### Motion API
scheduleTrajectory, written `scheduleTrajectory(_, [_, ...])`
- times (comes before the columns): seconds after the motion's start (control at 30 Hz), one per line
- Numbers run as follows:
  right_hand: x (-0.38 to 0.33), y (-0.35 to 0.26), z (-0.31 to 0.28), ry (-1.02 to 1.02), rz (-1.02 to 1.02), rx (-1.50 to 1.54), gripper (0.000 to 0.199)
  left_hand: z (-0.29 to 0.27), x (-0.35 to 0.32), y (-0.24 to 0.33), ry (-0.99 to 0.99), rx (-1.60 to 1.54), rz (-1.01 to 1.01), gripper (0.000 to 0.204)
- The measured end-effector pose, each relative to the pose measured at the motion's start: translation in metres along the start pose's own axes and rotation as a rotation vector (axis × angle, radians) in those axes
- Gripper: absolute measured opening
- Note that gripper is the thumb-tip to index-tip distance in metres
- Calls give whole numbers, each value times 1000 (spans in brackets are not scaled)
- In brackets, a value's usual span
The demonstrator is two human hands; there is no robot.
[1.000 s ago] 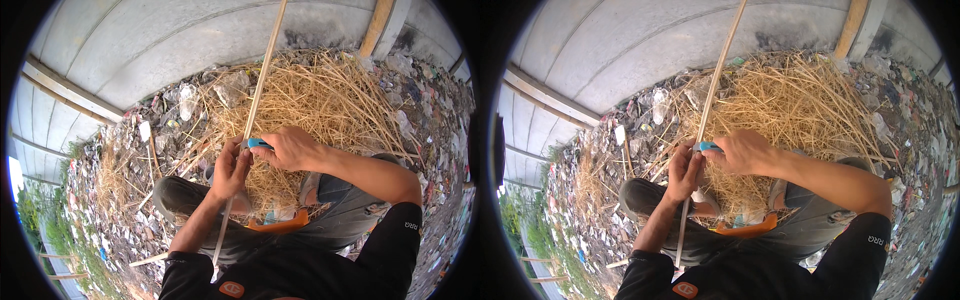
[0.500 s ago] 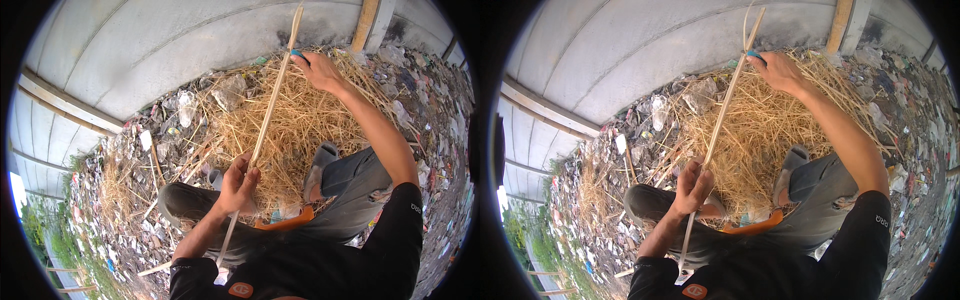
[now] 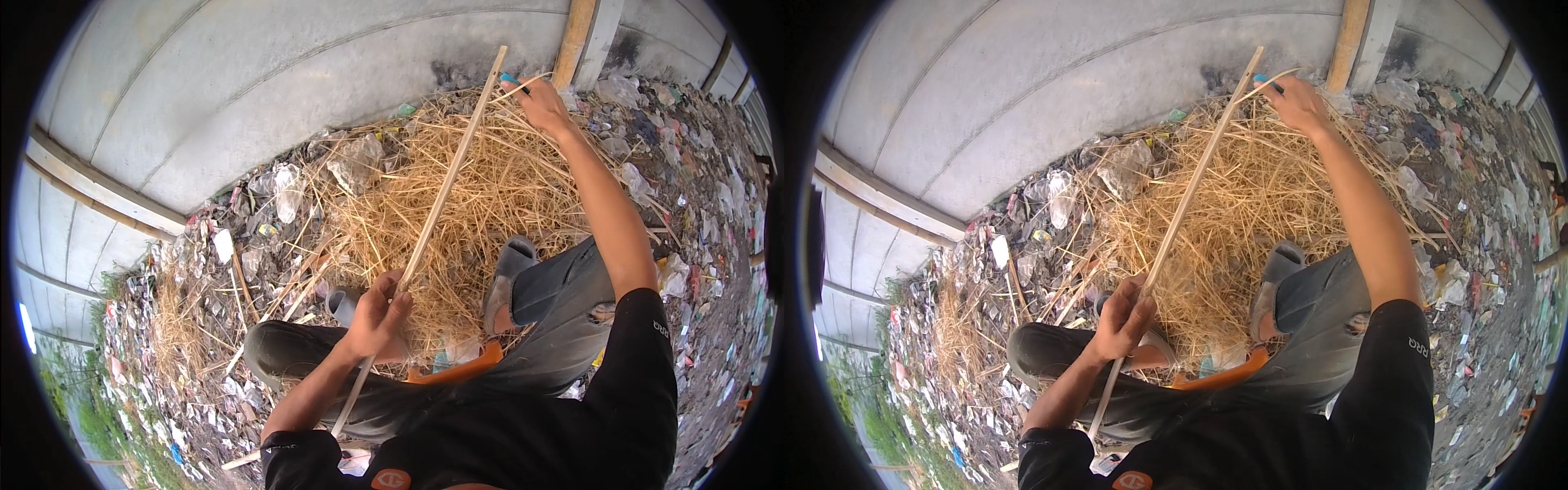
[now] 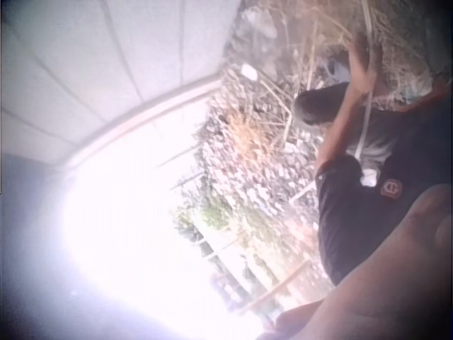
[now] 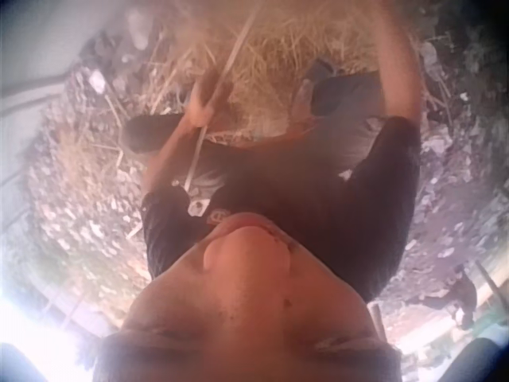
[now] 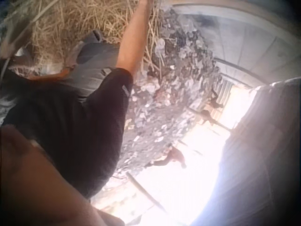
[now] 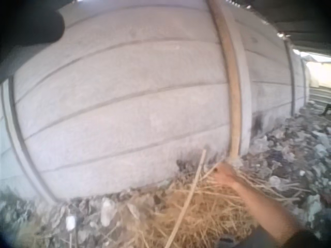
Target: The person sits on the ground and uses a utility knife to peel the outer layer off a long bamboo stick. They hold the stick with one hand and scrape the knife along its length with the other, removing thin strips of the outer skin.
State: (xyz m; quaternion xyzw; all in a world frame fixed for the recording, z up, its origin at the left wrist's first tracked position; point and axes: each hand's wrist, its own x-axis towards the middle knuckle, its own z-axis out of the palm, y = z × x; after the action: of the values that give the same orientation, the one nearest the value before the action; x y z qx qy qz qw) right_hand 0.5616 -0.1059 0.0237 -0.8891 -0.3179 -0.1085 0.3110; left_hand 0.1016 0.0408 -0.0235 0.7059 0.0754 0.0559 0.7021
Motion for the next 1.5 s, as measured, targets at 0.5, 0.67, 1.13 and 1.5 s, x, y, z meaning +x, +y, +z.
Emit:
scheduleTrajectory(0.5, [12,159,-74,27,506,-122,73,-17,-41,-1,88,-279,-220,33])
scheduleTrajectory(0.67, [7,71,-67,-79,202,-101,73,-16,-30,6,113,-267,-203,33])
scheduleTrajectory(1.13, [-70,-97,2,-480,-273,45,63,-16,-37,2,118,-212,-180,33])
scheduleTrajectory(1.5, [-21,6,15,-261,-77,-106,61,-9,-52,-8,23,-215,-152,30])
